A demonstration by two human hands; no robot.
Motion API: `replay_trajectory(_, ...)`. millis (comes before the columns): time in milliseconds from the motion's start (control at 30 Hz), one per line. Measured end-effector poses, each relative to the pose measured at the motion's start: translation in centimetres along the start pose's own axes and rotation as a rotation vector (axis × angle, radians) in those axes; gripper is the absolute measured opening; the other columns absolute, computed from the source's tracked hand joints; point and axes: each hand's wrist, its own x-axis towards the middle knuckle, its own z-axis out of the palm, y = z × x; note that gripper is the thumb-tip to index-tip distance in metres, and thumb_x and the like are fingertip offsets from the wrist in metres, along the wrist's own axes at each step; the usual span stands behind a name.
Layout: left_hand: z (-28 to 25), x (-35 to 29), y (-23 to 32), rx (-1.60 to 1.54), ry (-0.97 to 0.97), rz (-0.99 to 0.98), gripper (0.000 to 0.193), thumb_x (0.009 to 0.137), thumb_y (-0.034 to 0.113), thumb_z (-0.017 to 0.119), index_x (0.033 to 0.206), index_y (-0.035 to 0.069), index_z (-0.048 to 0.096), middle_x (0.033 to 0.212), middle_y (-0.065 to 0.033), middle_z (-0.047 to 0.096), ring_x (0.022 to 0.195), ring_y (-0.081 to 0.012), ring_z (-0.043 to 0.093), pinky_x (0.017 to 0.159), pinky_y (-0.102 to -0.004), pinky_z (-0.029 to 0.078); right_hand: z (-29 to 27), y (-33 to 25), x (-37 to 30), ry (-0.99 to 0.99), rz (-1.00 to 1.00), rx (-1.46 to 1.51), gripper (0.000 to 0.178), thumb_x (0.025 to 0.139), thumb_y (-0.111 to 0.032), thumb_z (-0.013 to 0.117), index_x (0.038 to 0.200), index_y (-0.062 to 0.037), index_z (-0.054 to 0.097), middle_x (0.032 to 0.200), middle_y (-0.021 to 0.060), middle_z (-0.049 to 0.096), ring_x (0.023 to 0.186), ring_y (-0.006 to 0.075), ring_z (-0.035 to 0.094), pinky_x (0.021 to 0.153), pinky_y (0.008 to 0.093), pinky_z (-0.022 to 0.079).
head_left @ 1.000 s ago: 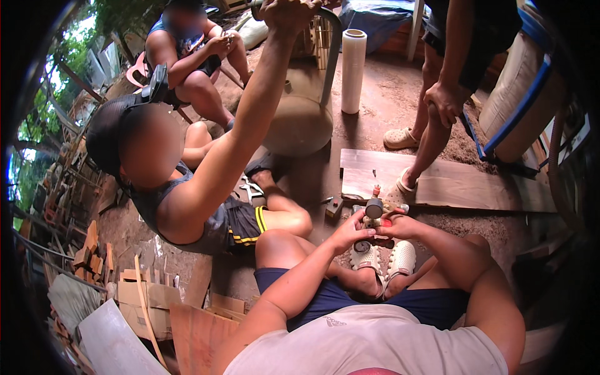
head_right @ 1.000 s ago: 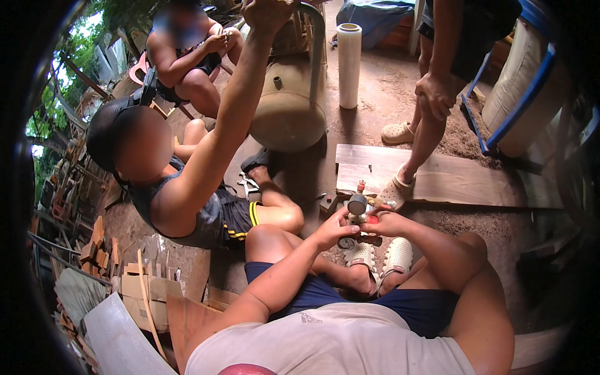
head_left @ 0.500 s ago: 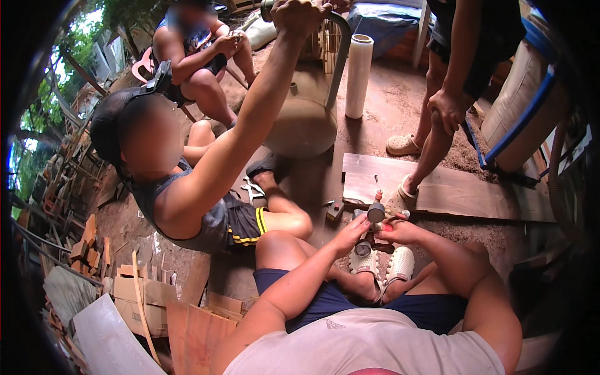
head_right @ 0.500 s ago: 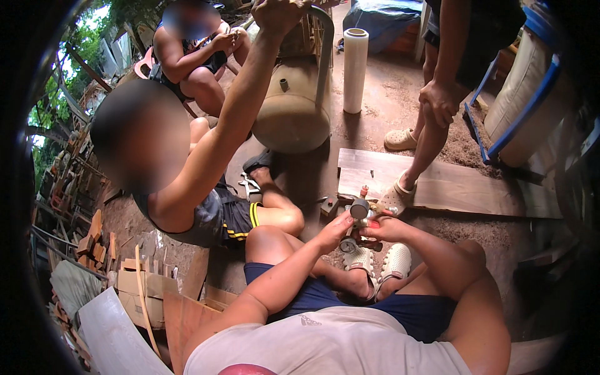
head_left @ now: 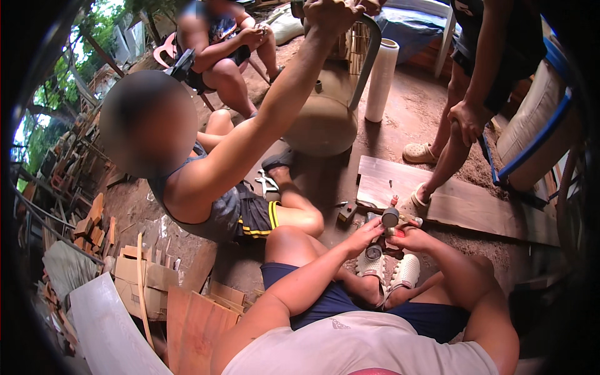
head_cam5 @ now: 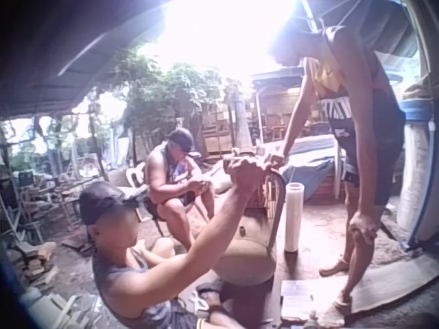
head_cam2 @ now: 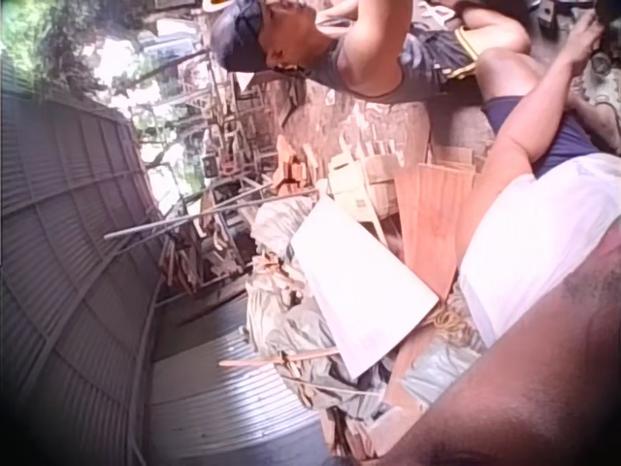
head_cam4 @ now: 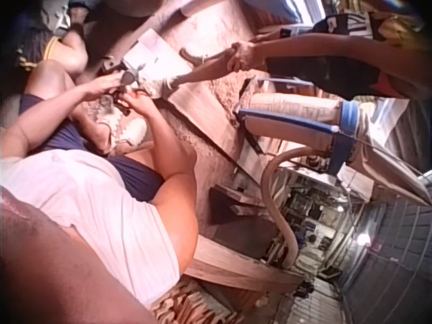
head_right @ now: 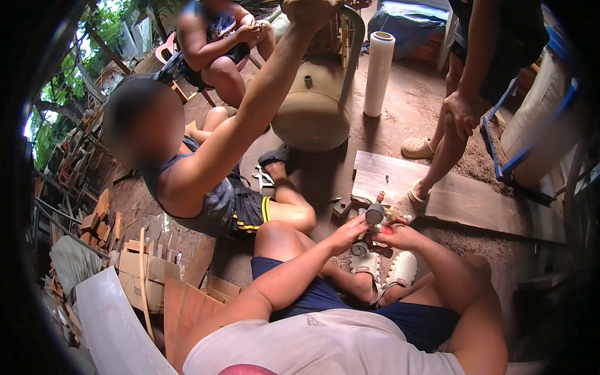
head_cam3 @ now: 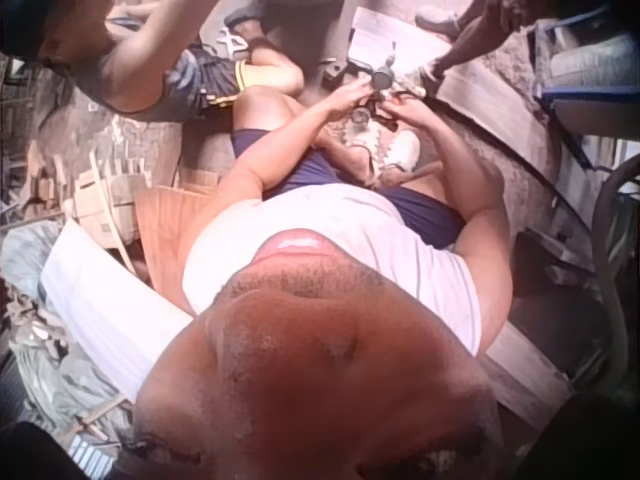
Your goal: Inspecting and assembling the pressure manifold and gauge for an air compressor.
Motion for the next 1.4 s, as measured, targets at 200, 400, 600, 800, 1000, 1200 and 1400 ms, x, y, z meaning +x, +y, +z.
replay_trajectory(200, -0.1, -0.1, 0.0, -0.01, 0.023, -0.012, 0.04, 0.097, 0.024, 0.049, 0.133, 0.008, 0.045, 0.124, -0.0024, 0.052, 0.115, -0.0116, 0.045, 0.095, -0.0275, 0.039, -0.2, -2.5, -0.9, 0.001, 0.018, -0.177, 0.049, 0.083, -0.042, 0.068, 0.11, -0.0022, 0.062, 0.093, 0.0094, 0.065, 0.082, 0.017, 0.061, 0.075, 0.0301, 0.049)
replay_trajectory(400, -0.3, 0.0, 0.1, -0.038, 0.03, -0.024, 0.045, 0.095, 0.021, 0.048, 0.137, 0.006, 0.04, 0.132, -0.0041, 0.047, 0.125, -0.0144, 0.04, 0.106, -0.03, 0.028, -0.1, -0.9, 0.0, 0.049, -0.039, -0.256, 0.043, 0.085, -0.04, 0.067, 0.11, -0.006, 0.062, 0.093, 0.0076, 0.066, 0.082, 0.0164, 0.061, 0.075, 0.0302, 0.049)
replay_trajectory(600, 0.1, 0.0, 0.3, -0.017, 0.039, 0.045, 0.04, 0.096, 0.023, 0.047, 0.133, 0.006, 0.043, 0.124, -0.0043, 0.053, 0.114, -0.0139, 0.05, 0.095, -0.0292, 0.042, 0.1, 0.3, 0.5, 0.014, -0.001, -0.092, 0.045, 0.083, -0.046, 0.066, 0.104, -0.0059, 0.067, 0.097, 0.012, 0.067, 0.091, 0.0204, 0.061, 0.085, 0.0326, 0.046)
replay_trajectory(800, 0.2, -0.2, 0.6, -0.046, 0.069, 0.024, 0.045, 0.095, 0.022, 0.048, 0.137, 0.006, 0.04, 0.129, -0.0048, 0.049, 0.119, -0.0146, 0.046, 0.097, -0.0295, 0.041, 0.4, -1.2, -0.2, 0.028, -0.045, -0.083, 0.046, 0.083, -0.046, 0.066, 0.103, -0.0049, 0.067, 0.095, 0.0109, 0.067, 0.09, 0.0184, 0.061, 0.083, 0.0317, 0.047)
replay_trajectory(1000, 0.2, 0.1, 0.7, -0.003, 0.108, 0.126, 0.059, 0.092, 0.027, 0.054, 0.143, 0.007, 0.033, 0.137, -0.0049, 0.043, 0.123, -0.0154, 0.044, 0.103, -0.031, 0.035, 0.3, -2.6, -0.9, 0.103, -0.063, -0.194, 0.046, 0.083, -0.048, 0.066, 0.097, -0.0039, 0.067, 0.088, 0.0092, 0.066, 0.082, 0.0179, 0.061, 0.077, 0.0321, 0.048)
replay_trajectory(1200, 0.3, 0.3, 1.2, -0.116, 0.055, 0.003, 0.061, 0.09, 0.029, 0.06, 0.141, 0.007, 0.035, 0.128, -0.0033, 0.052, 0.117, -0.0114, 0.048, 0.099, -0.0279, 0.037, 0.0, 0.8, 0.8, 0.113, -0.068, -0.209, 0.027, 0.089, -0.034, 0.065, 0.1, -0.0094, 0.069, 0.083, 0.0009, 0.065, 0.076, 0.0088, 0.057, 0.069, 0.0257, 0.047)
replay_trajectory(1400, -0.8, 0.6, 0.1, -0.101, 0.125, -0.013, 0.053, 0.086, 0.03, 0.068, 0.127, 0.007, 0.045, 0.115, -0.0034, 0.057, 0.108, -0.012, 0.052, 0.095, -0.0285, 0.04, 0.1, 0.5, 0.9, 0.057, -0.079, -0.109, 0.027, 0.09, -0.031, 0.065, 0.105, -0.0082, 0.067, 0.089, 0.0007, 0.066, 0.079, 0.008, 0.058, 0.07, 0.025, 0.048)
